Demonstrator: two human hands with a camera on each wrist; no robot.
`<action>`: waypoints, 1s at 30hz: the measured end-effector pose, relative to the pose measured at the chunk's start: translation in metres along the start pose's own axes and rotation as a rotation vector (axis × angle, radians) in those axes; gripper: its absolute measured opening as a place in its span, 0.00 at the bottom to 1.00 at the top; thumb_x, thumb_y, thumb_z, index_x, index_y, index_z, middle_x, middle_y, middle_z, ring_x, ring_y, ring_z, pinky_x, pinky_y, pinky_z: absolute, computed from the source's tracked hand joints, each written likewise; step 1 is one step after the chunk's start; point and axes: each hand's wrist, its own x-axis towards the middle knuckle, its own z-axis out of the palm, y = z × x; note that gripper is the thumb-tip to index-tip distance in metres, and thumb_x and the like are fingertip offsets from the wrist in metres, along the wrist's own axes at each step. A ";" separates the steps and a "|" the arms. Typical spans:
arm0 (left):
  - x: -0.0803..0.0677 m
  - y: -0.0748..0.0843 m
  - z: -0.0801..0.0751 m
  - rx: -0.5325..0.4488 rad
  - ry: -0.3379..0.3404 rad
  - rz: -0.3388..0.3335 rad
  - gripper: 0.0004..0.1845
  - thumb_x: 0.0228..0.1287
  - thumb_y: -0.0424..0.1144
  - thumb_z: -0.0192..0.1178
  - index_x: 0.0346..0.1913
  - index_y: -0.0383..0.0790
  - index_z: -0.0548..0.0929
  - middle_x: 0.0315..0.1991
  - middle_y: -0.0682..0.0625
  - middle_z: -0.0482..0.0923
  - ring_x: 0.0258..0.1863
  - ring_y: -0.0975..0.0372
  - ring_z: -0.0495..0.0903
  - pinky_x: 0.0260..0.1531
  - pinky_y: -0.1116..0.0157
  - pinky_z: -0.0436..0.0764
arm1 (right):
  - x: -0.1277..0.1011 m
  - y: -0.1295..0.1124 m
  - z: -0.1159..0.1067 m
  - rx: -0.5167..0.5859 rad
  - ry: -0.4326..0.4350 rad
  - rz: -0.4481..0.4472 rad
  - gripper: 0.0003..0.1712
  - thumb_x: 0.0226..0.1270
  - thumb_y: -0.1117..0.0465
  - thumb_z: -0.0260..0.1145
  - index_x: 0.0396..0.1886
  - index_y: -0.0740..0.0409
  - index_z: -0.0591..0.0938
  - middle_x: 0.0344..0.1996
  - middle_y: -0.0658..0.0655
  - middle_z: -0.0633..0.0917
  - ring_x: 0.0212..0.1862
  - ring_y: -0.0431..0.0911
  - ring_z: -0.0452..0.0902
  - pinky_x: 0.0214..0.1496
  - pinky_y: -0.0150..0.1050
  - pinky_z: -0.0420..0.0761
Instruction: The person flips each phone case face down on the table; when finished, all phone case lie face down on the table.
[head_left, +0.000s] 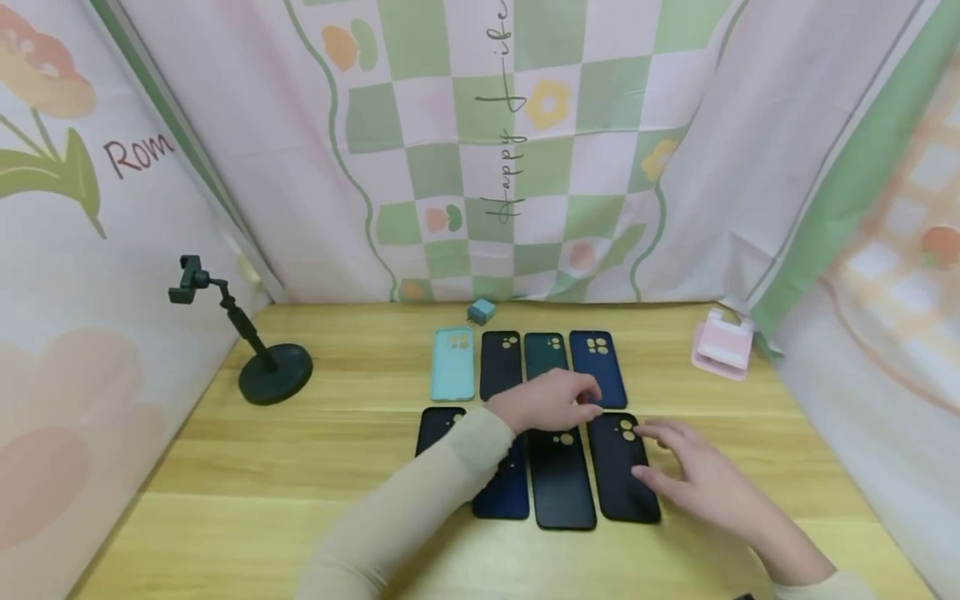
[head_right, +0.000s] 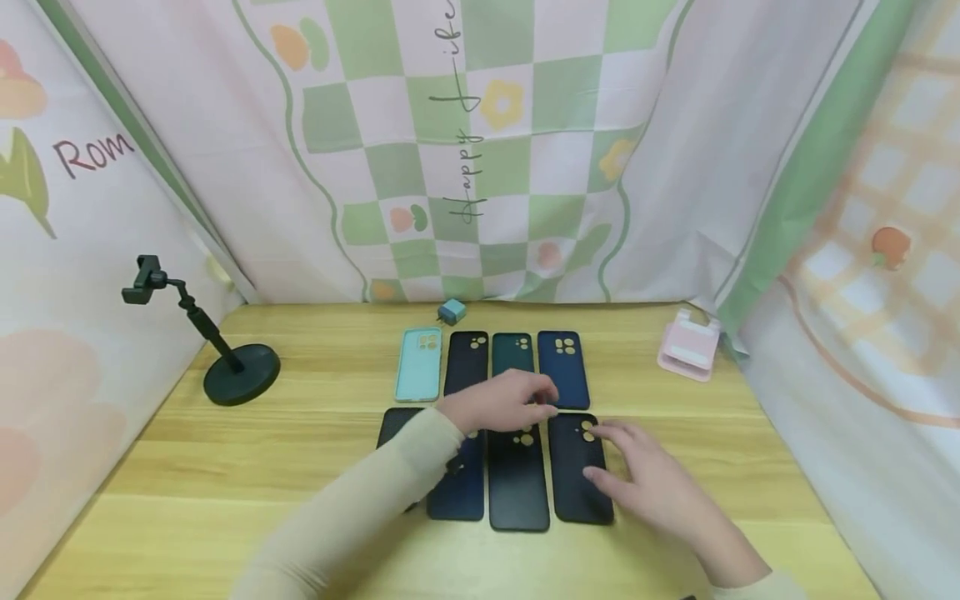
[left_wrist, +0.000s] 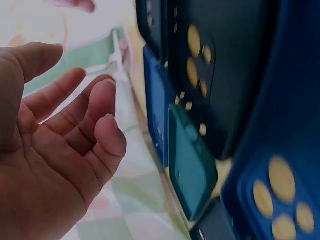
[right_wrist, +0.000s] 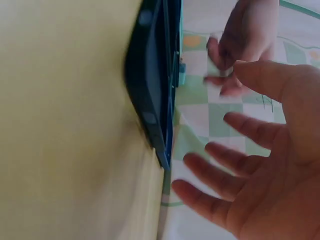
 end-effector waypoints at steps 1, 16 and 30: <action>0.005 0.004 0.004 0.018 -0.010 -0.011 0.17 0.73 0.51 0.54 0.57 0.48 0.80 0.41 0.61 0.78 0.35 0.73 0.75 0.37 0.74 0.74 | -0.003 0.000 0.002 0.002 0.006 -0.012 0.29 0.64 0.48 0.71 0.59 0.59 0.78 0.58 0.64 0.76 0.49 0.56 0.79 0.45 0.54 0.80; 0.032 0.022 0.028 0.099 -0.126 -0.173 0.12 0.71 0.51 0.58 0.52 0.54 0.81 0.34 0.61 0.77 0.24 0.69 0.78 0.27 0.70 0.75 | -0.017 -0.005 0.020 0.072 -0.299 -0.038 0.13 0.57 0.52 0.75 0.40 0.46 0.83 0.36 0.40 0.82 0.31 0.33 0.71 0.31 0.34 0.74; 0.033 0.019 0.027 0.075 -0.167 -0.089 0.11 0.71 0.50 0.58 0.50 0.54 0.82 0.39 0.62 0.78 0.30 0.69 0.77 0.31 0.71 0.75 | -0.011 -0.004 0.020 0.015 -0.387 -0.049 0.09 0.57 0.60 0.74 0.35 0.46 0.82 0.26 0.37 0.75 0.28 0.33 0.69 0.30 0.36 0.73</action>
